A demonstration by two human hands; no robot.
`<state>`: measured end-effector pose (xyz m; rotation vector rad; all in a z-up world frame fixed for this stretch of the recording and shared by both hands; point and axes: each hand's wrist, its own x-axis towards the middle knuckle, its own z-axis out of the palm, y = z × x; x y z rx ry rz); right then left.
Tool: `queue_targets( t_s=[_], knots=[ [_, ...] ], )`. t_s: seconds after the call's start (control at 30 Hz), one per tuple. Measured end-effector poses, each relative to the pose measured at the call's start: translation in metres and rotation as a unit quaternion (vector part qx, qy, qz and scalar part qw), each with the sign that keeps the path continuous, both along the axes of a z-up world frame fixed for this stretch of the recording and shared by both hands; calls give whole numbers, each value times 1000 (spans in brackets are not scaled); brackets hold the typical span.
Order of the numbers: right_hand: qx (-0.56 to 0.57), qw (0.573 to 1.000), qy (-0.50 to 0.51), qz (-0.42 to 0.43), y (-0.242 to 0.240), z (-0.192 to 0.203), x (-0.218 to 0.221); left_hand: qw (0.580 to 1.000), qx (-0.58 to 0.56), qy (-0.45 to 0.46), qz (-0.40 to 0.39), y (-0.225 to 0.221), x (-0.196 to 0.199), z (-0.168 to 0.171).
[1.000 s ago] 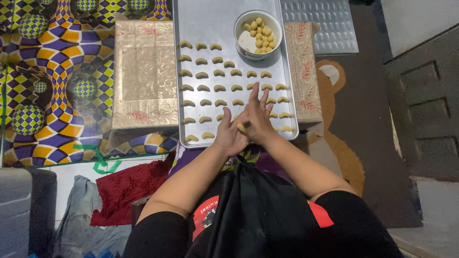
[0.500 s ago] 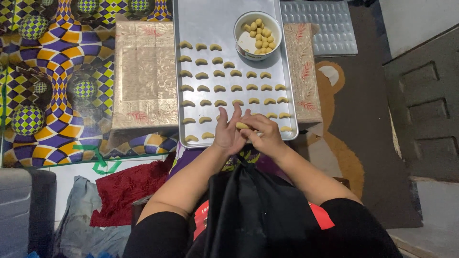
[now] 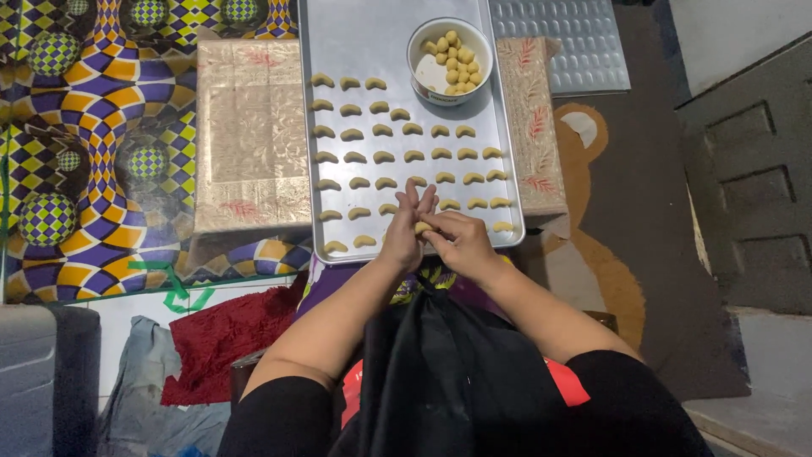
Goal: Shaping small dough balls into crescent-shaped cookies and arranging them in rows on a baking tray
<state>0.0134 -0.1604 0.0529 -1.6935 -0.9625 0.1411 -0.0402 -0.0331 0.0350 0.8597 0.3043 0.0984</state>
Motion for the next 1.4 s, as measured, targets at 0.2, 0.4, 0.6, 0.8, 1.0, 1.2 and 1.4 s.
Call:
queue_targets(
  t_s=[0.2,0.4,0.6,0.8,1.0,1.2,1.4],
  knots=[
    [-6,999,-28,-15,-1,-18,5,999,32,-13,21,-8,5,-11],
    [17,999,-20,-24,2,-18,7,997,64,-18,31,-8,8,-15],
    [10,999,16,-30,3,-24,11,993,111,-17,30,-10,13,-24],
    [-23,996,36,-77,-3,-37,36,994,82,24,67,-9,20,-24],
    [-61,970,-90,-219,-28,-80,142,991,38,107,65,6,26,-41],
    [-209,918,-177,-288,-31,-146,223,989,31,122,83,9,29,-23],
    [-262,901,-162,-306,-19,-184,260,985,23,146,84,14,32,-31]
  ],
)
